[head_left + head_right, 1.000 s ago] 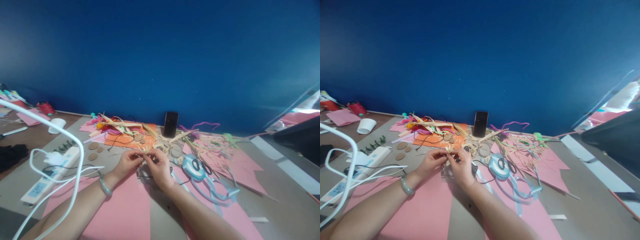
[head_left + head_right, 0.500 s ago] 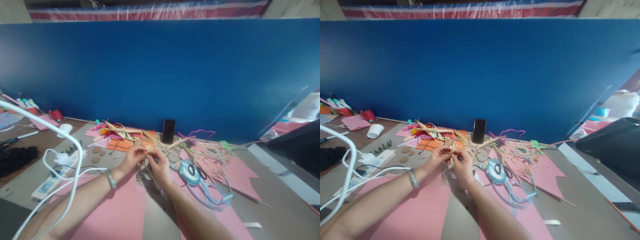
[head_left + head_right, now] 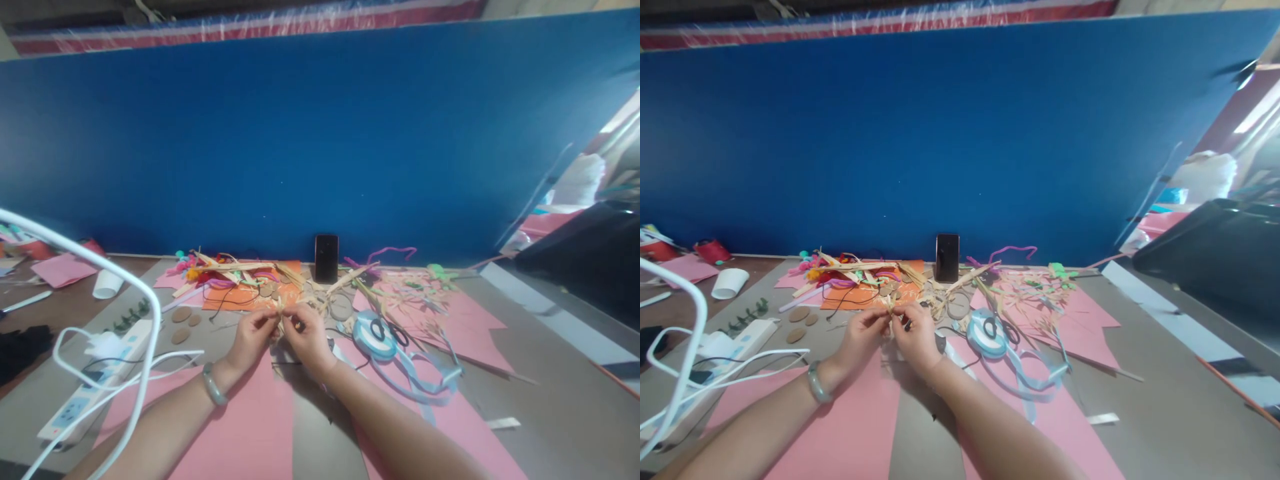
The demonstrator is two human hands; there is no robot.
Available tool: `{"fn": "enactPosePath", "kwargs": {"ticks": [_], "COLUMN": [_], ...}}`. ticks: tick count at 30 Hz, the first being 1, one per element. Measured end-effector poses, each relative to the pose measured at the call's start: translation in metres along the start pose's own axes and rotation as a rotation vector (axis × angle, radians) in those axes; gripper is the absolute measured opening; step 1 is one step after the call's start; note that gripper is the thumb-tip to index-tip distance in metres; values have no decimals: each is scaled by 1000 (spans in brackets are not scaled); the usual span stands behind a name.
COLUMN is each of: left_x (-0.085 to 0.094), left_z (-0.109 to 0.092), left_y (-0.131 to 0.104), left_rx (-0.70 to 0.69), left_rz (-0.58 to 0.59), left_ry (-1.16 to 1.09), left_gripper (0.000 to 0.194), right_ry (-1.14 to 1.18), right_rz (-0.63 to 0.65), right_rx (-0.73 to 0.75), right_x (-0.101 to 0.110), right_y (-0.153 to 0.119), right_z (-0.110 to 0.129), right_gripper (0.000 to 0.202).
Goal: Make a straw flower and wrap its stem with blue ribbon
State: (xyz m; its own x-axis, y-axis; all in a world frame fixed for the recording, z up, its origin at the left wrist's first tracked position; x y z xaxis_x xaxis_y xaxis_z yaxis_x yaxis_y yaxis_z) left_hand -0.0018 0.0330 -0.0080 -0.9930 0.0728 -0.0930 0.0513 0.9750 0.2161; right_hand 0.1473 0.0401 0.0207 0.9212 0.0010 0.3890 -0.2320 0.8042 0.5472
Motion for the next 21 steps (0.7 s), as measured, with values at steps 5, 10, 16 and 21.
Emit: {"fn": "enactPosePath", "kwargs": {"ticks": [5,10,16,21], "left_x": [1,2,1,2], "left_z": [-4,-16,-20,-22], "left_y": [1,0,-1,-3], "left_rx": [-25,-8,-57,-53], "left_rz": [24,38,45,64], "left_ry": [14,44,-2,41], "left_gripper": [21,18,15,17], "right_ry": [-139,-136,-60,-49], "right_rz": [-18,-25,-57,-43], "right_rx": [148,148,68,34], "right_x": [4,5,8,9], "right_y": [0,0,3,4], "right_z": [3,8,17,20], "right_gripper": [15,14,8,4]}}
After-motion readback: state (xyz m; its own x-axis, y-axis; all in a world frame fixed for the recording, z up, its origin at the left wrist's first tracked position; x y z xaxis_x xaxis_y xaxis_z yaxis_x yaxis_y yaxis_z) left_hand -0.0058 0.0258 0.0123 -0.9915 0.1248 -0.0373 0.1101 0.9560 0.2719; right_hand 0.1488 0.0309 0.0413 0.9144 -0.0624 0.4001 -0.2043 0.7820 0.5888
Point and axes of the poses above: each hand's wrist, its own y-axis towards the middle knuckle, its own x-axis out of the back of the hand, z = x × y, the point moved 1 cm from there along y, towards the middle knuckle, and after that the axes turned 6 degrees about z, right-handed, at the moved point
